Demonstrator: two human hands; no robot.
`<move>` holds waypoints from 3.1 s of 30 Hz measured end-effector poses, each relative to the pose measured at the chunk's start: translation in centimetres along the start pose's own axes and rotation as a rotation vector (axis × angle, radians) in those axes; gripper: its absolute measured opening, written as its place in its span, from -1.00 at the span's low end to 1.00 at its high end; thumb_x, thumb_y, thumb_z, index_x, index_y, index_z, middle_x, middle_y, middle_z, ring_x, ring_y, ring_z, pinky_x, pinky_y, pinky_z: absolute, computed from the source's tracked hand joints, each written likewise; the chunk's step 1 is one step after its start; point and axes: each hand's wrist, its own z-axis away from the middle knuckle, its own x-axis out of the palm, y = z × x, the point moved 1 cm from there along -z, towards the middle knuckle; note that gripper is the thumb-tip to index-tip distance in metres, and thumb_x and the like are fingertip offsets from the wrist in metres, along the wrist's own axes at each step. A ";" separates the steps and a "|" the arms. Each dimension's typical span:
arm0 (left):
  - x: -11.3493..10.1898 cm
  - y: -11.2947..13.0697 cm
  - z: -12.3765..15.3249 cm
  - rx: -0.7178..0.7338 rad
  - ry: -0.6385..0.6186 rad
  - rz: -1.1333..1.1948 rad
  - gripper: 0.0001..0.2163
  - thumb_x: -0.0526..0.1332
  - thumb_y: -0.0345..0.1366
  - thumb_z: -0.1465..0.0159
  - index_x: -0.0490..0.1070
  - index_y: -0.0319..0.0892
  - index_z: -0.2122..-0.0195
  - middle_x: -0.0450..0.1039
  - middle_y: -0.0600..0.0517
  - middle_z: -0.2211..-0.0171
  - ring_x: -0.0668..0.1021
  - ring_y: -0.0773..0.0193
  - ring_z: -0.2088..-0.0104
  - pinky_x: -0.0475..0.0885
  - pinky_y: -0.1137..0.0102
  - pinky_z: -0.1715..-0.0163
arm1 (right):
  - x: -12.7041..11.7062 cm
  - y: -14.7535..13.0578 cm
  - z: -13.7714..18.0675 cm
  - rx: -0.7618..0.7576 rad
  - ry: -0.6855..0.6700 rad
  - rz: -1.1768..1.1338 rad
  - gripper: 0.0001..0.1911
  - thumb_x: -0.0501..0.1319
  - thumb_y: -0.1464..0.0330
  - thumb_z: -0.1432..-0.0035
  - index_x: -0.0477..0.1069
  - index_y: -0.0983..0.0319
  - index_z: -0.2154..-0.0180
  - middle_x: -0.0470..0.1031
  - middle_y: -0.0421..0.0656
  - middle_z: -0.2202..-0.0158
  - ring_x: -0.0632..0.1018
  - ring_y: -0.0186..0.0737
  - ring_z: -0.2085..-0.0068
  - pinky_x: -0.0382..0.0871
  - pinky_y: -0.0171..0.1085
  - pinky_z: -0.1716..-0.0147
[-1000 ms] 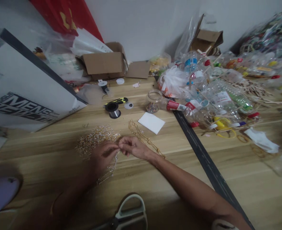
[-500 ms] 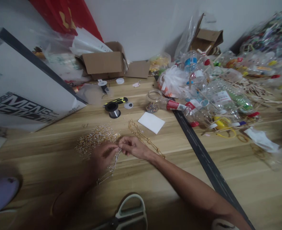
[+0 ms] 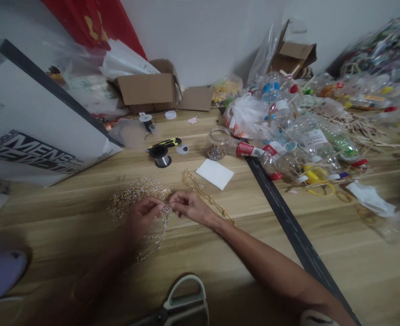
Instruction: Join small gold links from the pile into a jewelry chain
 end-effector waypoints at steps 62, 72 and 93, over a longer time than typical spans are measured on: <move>-0.1 1.5 -0.2 -0.183 -0.283 0.310 -0.79 0.36 -0.28 0.04 0.45 -0.28 0.42 0.44 0.05 0.52 0.47 0.37 0.49 0.37 0.47 0.48 | 0.0 -2.6 0.5 -0.161 0.014 0.358 -0.68 0.14 0.15 -0.17 0.36 0.32 0.36 0.34 -0.23 0.52 0.32 -0.40 0.51 0.16 -0.40 0.53; 0.3 1.4 0.1 -0.129 -0.260 0.334 -0.81 0.33 -0.22 -0.02 0.43 -0.25 0.45 0.39 0.09 0.55 0.43 0.40 0.52 0.32 0.49 0.49 | 0.3 -3.2 0.9 -0.325 0.022 0.765 -0.80 0.02 0.29 -0.27 0.34 0.24 0.30 0.36 -0.21 0.47 0.34 -0.34 0.46 0.19 -0.36 0.46; 0.0 0.4 0.6 -0.167 -0.306 0.288 -0.81 0.36 -0.25 0.06 0.42 -0.25 0.54 0.38 0.10 0.62 0.40 0.41 0.58 0.31 0.49 0.53 | 0.5 -3.0 1.8 -0.275 -0.073 0.660 -0.74 0.05 0.25 -0.26 0.41 0.28 0.31 0.41 -0.17 0.41 0.35 -0.32 0.42 0.18 -0.35 0.43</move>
